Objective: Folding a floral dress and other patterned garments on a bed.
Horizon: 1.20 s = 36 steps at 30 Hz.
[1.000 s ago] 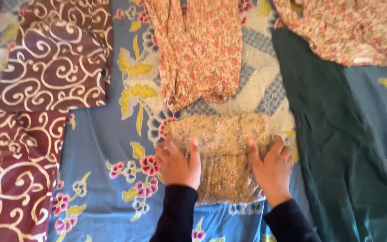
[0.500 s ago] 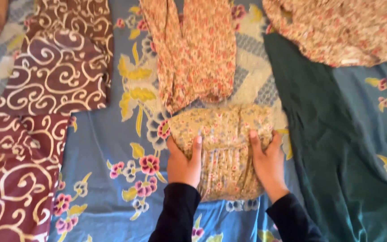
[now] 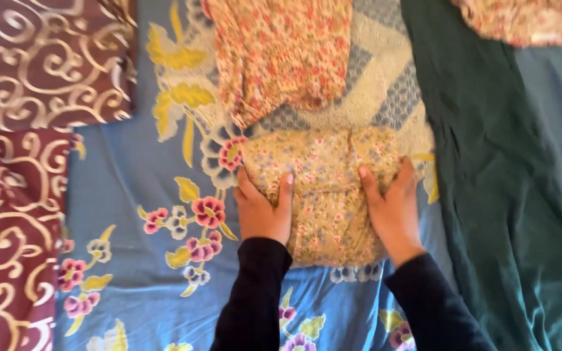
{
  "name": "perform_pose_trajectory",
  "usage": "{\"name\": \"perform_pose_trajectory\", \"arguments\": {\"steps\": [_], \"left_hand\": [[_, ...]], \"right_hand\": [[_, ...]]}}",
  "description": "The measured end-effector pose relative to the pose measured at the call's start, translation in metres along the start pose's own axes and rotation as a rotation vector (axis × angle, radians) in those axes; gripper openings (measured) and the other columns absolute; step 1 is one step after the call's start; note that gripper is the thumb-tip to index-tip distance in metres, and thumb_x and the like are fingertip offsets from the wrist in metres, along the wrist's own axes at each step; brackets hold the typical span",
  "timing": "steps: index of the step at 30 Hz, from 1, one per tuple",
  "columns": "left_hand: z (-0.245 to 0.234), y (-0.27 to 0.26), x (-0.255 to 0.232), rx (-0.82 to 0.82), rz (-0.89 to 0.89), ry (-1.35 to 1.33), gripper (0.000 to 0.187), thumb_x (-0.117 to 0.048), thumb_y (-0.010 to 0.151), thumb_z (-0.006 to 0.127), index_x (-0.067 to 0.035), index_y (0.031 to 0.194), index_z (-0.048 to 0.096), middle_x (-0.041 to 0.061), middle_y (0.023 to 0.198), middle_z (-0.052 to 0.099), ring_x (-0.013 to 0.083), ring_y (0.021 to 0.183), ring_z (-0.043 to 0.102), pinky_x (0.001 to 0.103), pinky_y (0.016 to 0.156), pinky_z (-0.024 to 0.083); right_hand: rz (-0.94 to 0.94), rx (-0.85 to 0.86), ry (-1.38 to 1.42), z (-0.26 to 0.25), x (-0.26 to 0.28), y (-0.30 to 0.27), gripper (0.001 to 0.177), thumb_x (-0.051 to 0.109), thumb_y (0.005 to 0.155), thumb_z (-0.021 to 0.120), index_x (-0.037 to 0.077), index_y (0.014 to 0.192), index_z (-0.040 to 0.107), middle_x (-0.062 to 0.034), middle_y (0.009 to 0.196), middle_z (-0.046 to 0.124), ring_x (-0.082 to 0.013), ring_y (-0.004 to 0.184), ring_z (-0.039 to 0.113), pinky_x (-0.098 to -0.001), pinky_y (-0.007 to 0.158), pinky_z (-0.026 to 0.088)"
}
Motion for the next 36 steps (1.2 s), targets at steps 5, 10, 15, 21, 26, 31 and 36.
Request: {"name": "perform_pose_trajectory", "arguments": {"steps": [5,10,15,21,26,31,36], "left_hand": [[-0.026,-0.02,-0.054,-0.025,0.255,0.323,0.09,-0.074,0.098,0.037,-0.018,0.166,0.021,0.03,0.164,0.02,0.0566,0.15,0.018,0.067,0.118,0.022],[0.012,-0.012,-0.023,0.056,0.173,0.353,0.085,-0.071,0.1,0.034,-0.02,0.167,0.017,0.026,0.168,0.014,0.0552,0.152,0.009,0.063,0.122,0.017],[0.025,-0.003,-0.007,-0.046,0.174,0.31,0.084,-0.067,0.098,0.043,-0.026,0.167,0.016,0.023,0.167,0.018,0.0534,0.151,0.021,0.063,0.12,0.027],[0.004,-0.002,0.028,-0.124,-0.135,0.125,0.132,-0.086,0.074,0.065,-0.014,0.167,0.006,0.029,0.144,0.044,0.0499,0.136,0.047,0.055,0.116,0.036],[0.01,-0.003,0.04,0.178,-0.339,0.041,0.122,-0.097,0.068,0.055,-0.014,0.155,0.036,0.02,0.14,0.061,0.0357,0.134,0.058,0.046,0.115,0.043],[-0.001,-0.024,0.037,0.227,-0.394,-0.062,0.122,-0.099,0.06,0.061,-0.019,0.152,0.044,0.015,0.141,0.063,0.0309,0.135,0.058,0.043,0.114,0.046],[-0.024,-0.053,0.015,0.226,-0.369,-0.19,0.13,-0.098,0.07,0.058,-0.012,0.162,0.027,0.018,0.155,0.048,0.0309,0.146,0.046,0.045,0.118,0.04]], "right_hand": [[-0.293,-0.115,-0.321,-0.02,0.047,-0.014,0.082,0.058,0.101,0.049,0.008,0.162,0.025,-0.0252,0.162,0.025,-0.0455,0.148,0.026,-0.0624,0.116,0.023],[-0.213,0.121,-0.414,0.026,0.021,-0.009,0.077,0.063,0.103,0.034,0.018,0.165,0.019,-0.0164,0.172,0.003,-0.0388,0.157,0.004,-0.0627,0.122,0.008],[-0.273,0.121,-0.325,0.041,-0.001,0.007,0.072,0.058,0.103,0.041,0.028,0.165,0.02,-0.0132,0.171,0.009,-0.0392,0.155,0.012,-0.0602,0.122,0.009],[0.098,-0.071,-0.096,0.003,-0.051,0.012,0.086,0.07,0.092,0.058,0.021,0.157,0.031,-0.024,0.16,0.025,-0.0415,0.152,0.027,-0.0546,0.125,0.021],[0.247,0.214,-0.202,0.021,-0.074,0.022,0.116,0.096,0.078,0.047,0.016,0.161,0.032,-0.0194,0.159,0.04,-0.0344,0.146,0.041,-0.0501,0.121,0.031],[0.225,0.205,-0.279,0.002,-0.047,0.011,0.114,0.094,0.074,0.057,0.015,0.156,0.042,-0.0234,0.145,0.057,-0.0386,0.137,0.052,-0.0531,0.112,0.042],[0.184,0.308,-0.21,-0.001,-0.026,-0.002,0.128,0.094,0.071,0.057,0.012,0.164,0.027,-0.0252,0.159,0.041,-0.04,0.148,0.037,-0.0533,0.119,0.033]]}}
Point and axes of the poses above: each hand's wrist, its own y-axis towards the middle knuckle, its own z-axis out of the palm, x = y × z, the point moved 10 cm from there along y, towards the middle knuckle
